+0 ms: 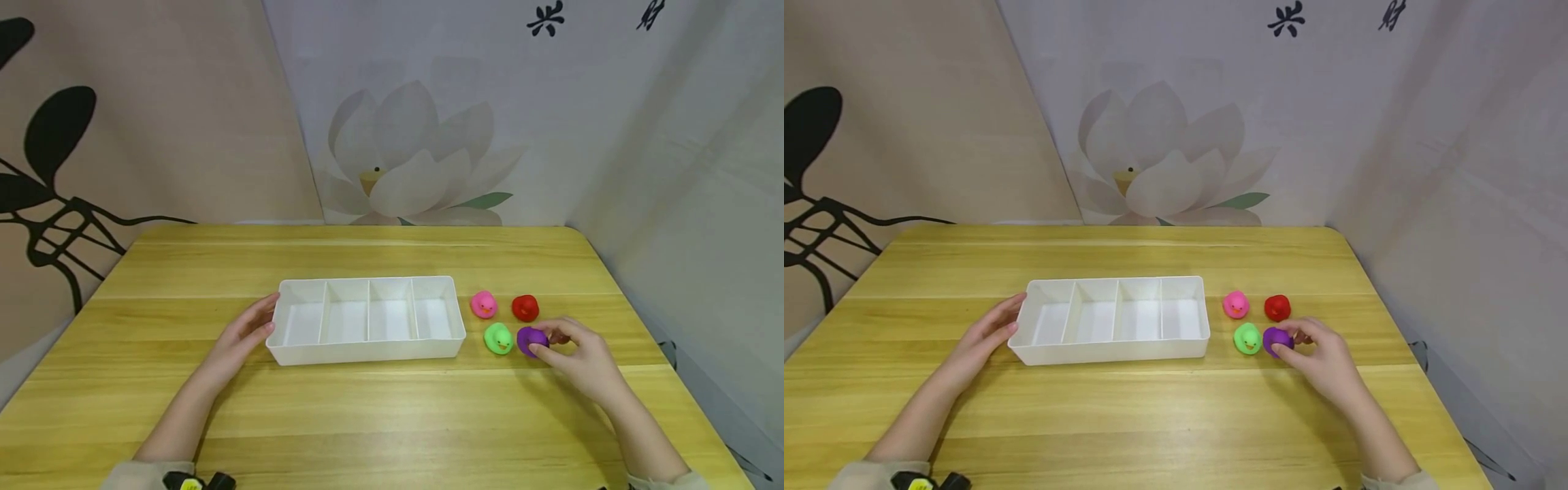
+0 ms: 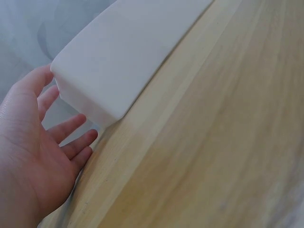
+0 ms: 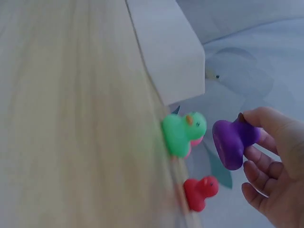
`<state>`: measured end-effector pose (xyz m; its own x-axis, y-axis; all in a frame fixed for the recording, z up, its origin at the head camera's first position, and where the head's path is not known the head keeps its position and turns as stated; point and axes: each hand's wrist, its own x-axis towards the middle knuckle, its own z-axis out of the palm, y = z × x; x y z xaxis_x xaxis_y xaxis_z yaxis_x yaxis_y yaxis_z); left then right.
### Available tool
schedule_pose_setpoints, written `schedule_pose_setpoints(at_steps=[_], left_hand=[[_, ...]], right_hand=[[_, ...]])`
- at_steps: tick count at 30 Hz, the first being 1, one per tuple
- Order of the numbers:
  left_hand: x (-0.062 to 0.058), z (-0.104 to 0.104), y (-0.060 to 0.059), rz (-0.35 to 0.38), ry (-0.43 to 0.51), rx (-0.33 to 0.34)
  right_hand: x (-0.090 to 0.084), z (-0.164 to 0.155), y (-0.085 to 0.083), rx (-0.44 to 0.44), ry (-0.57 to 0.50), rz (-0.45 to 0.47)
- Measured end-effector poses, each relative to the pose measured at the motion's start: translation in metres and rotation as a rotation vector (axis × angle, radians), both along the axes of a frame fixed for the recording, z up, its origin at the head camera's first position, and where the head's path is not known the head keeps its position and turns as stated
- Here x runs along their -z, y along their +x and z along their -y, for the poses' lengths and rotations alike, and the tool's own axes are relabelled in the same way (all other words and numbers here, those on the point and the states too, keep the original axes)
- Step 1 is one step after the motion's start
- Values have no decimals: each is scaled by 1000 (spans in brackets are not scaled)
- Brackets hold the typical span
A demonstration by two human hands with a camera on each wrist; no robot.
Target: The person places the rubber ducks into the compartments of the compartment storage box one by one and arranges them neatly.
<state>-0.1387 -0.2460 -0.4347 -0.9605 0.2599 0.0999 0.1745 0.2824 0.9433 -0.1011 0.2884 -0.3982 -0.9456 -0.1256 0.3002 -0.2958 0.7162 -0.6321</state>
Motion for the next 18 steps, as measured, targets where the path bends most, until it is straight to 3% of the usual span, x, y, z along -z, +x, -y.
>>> schedule_pose_setpoints(at_steps=[11, 18], left_hand=[[1, 1, 0, -4, 13, 13], [1, 1, 0, 1, 8, 10]], right_hand=[[-37, 29, 2, -52, 0, -14], [-73, 57, 4, -148, -38, 16]])
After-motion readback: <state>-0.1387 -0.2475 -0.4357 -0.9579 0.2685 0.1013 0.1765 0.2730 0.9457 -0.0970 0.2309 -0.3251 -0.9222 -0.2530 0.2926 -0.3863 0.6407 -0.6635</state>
